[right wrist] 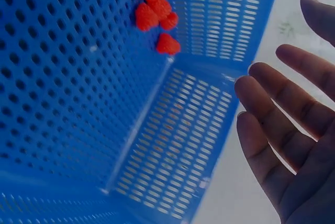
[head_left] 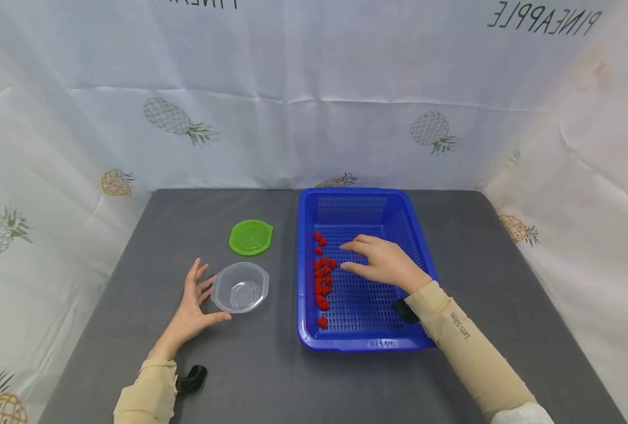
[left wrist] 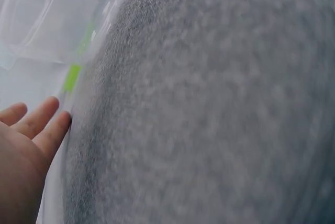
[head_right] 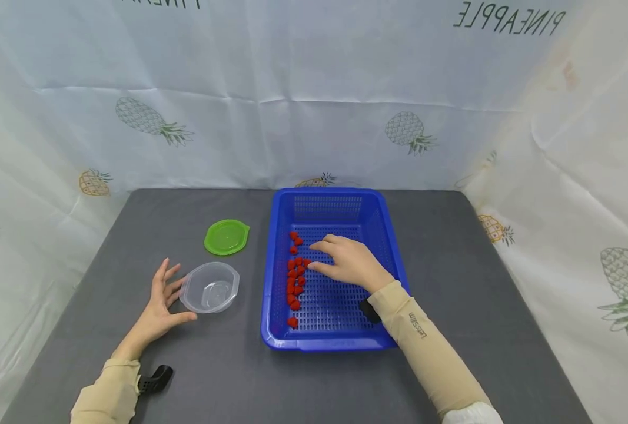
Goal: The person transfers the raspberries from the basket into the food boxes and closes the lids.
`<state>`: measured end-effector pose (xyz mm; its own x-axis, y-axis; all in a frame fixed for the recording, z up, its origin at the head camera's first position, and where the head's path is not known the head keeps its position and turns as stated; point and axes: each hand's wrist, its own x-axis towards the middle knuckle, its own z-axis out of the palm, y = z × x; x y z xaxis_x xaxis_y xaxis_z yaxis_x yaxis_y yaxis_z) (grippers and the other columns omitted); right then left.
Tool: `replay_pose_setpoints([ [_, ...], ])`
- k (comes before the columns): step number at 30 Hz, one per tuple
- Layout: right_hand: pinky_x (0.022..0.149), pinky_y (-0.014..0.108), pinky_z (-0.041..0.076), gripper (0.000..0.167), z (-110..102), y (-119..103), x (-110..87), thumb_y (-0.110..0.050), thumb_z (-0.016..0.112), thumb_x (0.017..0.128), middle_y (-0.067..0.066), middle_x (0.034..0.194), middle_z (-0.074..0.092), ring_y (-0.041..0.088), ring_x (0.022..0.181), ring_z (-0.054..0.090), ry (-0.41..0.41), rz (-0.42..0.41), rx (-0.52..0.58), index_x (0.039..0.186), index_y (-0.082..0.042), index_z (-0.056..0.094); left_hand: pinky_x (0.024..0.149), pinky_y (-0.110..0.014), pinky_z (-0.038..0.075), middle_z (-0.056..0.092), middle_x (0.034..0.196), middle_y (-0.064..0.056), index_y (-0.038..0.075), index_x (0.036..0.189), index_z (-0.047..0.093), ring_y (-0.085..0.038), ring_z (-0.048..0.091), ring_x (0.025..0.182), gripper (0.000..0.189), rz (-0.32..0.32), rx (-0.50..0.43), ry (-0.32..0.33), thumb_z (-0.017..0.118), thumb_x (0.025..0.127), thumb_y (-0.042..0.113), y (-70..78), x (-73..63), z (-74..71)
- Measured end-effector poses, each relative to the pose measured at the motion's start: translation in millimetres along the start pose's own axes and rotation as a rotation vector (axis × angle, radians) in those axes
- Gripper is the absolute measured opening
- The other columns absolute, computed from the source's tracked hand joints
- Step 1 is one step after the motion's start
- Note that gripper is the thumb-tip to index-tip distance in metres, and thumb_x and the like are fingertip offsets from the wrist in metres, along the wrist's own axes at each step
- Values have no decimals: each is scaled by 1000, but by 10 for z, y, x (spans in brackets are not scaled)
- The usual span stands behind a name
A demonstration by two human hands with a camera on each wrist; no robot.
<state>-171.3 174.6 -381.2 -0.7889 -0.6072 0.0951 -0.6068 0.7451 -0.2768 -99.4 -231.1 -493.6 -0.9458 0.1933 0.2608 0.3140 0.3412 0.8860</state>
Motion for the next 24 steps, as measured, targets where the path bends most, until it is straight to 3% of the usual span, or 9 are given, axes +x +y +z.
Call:
replay_pose_setpoints([
  [10, 76, 36, 54, 42, 148, -6, 126, -40, 64, 85, 4, 104, 68, 16, 87, 64, -177, -12, -31, 118, -13, 64, 96, 0, 31, 13, 149, -29, 18, 150, -10, 16, 33, 124, 129, 8, -53, -27, 81, 62, -7, 4, 27, 19],
  [24, 69, 26, 49, 34, 391, 124, 274, -34, 67, 84, -6, 85, 67, 5, 73, 56, -301, -36, 51, 113, -16, 66, 93, 4, 25, 31, 144, -30, 23, 150, -8, 22, 27, 121, 130, -52, 54, -44, 84, 61, 3, -9, 53, 55],
])
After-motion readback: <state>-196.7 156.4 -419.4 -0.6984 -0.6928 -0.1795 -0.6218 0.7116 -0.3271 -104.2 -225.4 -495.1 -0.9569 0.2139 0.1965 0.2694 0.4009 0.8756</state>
